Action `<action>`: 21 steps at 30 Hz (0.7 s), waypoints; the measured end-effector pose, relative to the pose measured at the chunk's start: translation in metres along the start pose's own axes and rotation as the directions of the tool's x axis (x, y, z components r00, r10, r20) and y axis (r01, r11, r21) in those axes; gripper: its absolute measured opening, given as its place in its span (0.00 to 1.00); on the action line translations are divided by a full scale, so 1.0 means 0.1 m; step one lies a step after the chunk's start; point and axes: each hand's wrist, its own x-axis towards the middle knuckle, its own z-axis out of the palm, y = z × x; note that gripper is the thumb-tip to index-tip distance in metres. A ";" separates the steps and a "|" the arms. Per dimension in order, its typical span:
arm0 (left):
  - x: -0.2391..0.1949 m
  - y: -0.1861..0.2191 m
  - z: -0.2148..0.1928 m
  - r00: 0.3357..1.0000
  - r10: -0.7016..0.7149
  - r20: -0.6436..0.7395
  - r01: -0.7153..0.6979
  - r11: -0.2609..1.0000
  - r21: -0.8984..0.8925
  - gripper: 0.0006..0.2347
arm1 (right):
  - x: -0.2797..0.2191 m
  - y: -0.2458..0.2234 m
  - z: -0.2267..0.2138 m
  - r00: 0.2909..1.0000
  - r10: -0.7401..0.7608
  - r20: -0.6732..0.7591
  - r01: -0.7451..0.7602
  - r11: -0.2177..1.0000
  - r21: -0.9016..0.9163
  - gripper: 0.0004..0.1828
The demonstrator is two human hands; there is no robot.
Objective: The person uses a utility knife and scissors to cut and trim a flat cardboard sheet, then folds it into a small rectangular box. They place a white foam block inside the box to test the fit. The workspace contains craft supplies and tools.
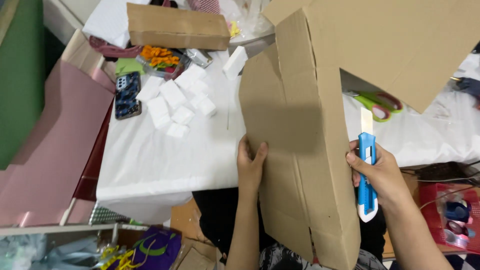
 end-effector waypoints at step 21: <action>-0.49 0.69 -0.36 0.998 -0.006 0.064 0.012 0.995 -0.097 0.27 | 0.14 -0.46 -0.34 0.923 -0.344 -0.171 0.203 0.814 -0.544 0.15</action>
